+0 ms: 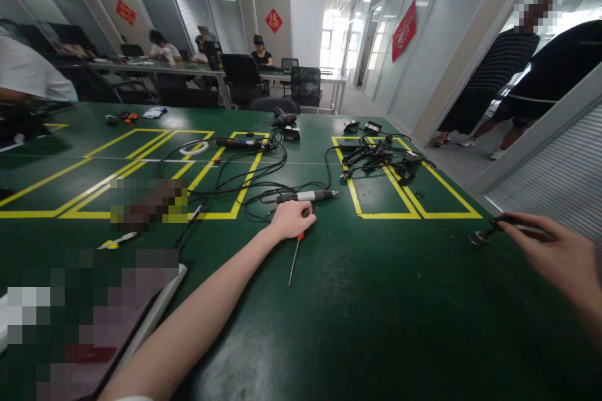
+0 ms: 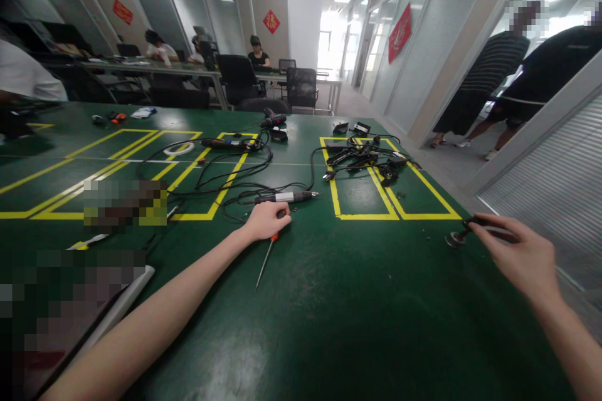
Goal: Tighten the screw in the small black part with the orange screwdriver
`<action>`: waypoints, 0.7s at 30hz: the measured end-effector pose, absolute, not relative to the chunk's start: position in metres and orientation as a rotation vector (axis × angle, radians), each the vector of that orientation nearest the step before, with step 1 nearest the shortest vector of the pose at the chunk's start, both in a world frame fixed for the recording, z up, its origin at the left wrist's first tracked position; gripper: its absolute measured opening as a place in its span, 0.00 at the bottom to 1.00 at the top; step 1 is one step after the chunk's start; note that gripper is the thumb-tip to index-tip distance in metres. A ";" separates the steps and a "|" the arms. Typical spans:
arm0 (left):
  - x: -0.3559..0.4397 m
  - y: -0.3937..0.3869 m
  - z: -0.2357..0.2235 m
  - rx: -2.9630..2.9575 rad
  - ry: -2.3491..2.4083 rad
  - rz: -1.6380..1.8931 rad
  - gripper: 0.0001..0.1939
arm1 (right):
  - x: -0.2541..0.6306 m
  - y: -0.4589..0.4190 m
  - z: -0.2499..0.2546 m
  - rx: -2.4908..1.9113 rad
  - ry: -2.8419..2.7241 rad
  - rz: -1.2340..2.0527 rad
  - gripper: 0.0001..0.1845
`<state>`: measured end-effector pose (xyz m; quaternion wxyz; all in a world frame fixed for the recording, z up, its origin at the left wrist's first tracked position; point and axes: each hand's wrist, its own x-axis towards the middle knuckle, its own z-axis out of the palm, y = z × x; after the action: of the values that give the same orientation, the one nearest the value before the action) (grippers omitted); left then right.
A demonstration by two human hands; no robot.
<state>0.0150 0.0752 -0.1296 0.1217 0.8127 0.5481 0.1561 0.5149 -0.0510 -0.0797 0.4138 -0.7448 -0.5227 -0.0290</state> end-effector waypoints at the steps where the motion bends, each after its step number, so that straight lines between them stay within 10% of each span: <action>1: 0.015 0.075 -0.130 2.373 1.599 0.455 0.11 | 0.515 -0.049 -0.081 -1.889 -1.314 -0.071 0.30; 21: 0.015 0.076 -0.129 2.361 1.601 0.458 0.11 | 0.516 -0.037 -0.123 -1.989 -1.124 0.001 0.29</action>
<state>0.0153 0.0755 -0.1293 0.1260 0.8107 0.5496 0.1572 0.5161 -0.0374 -0.1230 0.4155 -0.7920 -0.4473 0.0004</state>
